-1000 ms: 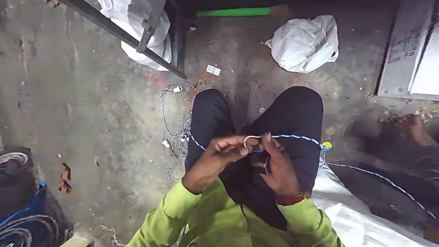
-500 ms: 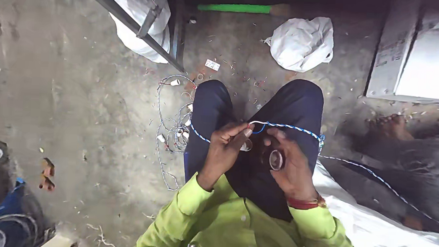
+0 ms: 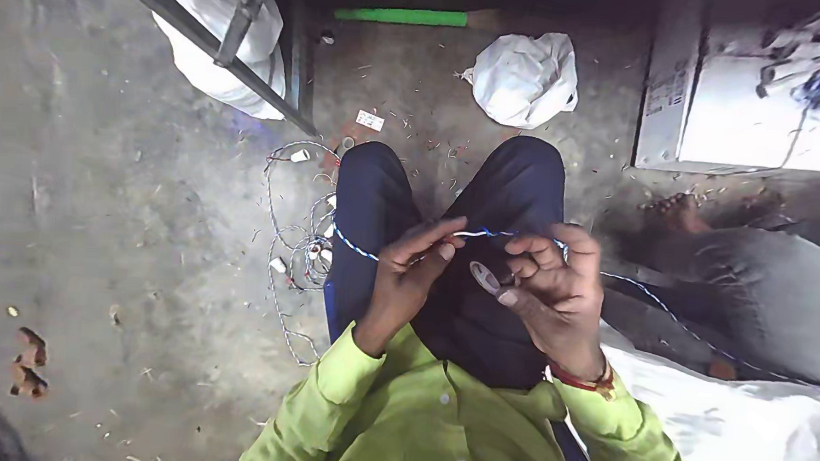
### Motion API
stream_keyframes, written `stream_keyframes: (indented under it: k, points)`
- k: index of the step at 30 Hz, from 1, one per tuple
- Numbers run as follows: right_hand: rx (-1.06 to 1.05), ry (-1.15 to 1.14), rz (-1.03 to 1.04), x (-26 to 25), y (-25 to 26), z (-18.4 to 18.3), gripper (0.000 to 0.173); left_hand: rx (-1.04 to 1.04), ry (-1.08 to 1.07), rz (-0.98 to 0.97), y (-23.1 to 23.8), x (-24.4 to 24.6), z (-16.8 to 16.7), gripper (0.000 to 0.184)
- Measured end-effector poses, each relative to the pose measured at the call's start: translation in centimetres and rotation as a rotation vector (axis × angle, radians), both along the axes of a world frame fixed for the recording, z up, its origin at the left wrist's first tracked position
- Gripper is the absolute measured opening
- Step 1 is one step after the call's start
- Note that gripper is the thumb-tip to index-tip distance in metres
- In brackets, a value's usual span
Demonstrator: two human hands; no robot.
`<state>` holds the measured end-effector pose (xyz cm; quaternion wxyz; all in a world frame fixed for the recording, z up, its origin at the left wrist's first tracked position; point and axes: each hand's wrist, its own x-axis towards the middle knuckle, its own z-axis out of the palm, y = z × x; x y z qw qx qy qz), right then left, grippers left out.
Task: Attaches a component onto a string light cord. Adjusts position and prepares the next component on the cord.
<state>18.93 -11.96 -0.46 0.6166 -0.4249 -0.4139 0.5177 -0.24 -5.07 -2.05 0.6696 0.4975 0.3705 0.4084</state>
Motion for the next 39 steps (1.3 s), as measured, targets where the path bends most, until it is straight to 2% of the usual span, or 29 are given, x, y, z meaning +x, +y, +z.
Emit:
stream_keyframes:
  k: [3, 5, 11, 14, 17, 21, 24, 31, 36, 39]
  points:
    - [0.037, -0.041, 0.001, 0.3, -0.1, 0.2, 0.074, 0.124, -0.031, -0.088, -0.1, -0.2, 0.4, 0.021]
    - [0.051, -0.037, 0.012, 0.5, -0.4, 0.3, 0.076, 0.196, 0.015, -0.13, -0.3, -0.1, 0.8, 0.025]
    - [0.069, 0.067, 0.056, 0.2, -1.7, 0.7, 0.076, 0.29, 0.161, -0.093, -2.5, 0.2, 2.4, 0.02]
    - [0.109, 0.064, 0.059, -0.3, -2.9, 1.1, 0.06, 0.281, 0.157, 0.023, -4.3, 0.3, 3.0, 0.022]
    - [0.162, -0.129, 0.042, -1.1, -4.5, 1.2, 0.035, 0.254, 0.141, 0.16, -6.1, 0.4, 3.5, 0.024]
    - [0.185, -0.206, -0.029, -3.5, -6.4, 1.3, 0.024, 0.305, 0.127, 0.221, -7.7, 1.2, 4.4, 0.023]
    - [0.195, -0.211, -0.143, -4.6, -6.0, 1.9, 0.016, 0.329, 0.102, 0.211, -7.5, 1.5, 4.8, 0.022]
    - [0.256, -0.32, -0.11, -3.3, -6.0, 2.6, 0.018, 0.278, -0.039, 0.084, -7.0, -0.2, 4.9, 0.025]
    - [0.333, -0.463, -0.121, -4.0, -6.3, 3.6, 0.017, 0.35, -0.104, 0.149, -8.3, -2.4, 5.3, 0.016]
    - [0.422, -0.632, -0.182, -4.8, -6.4, 3.6, 0.018, 0.377, -0.092, 0.144, -8.9, -2.9, 5.0, 0.013]
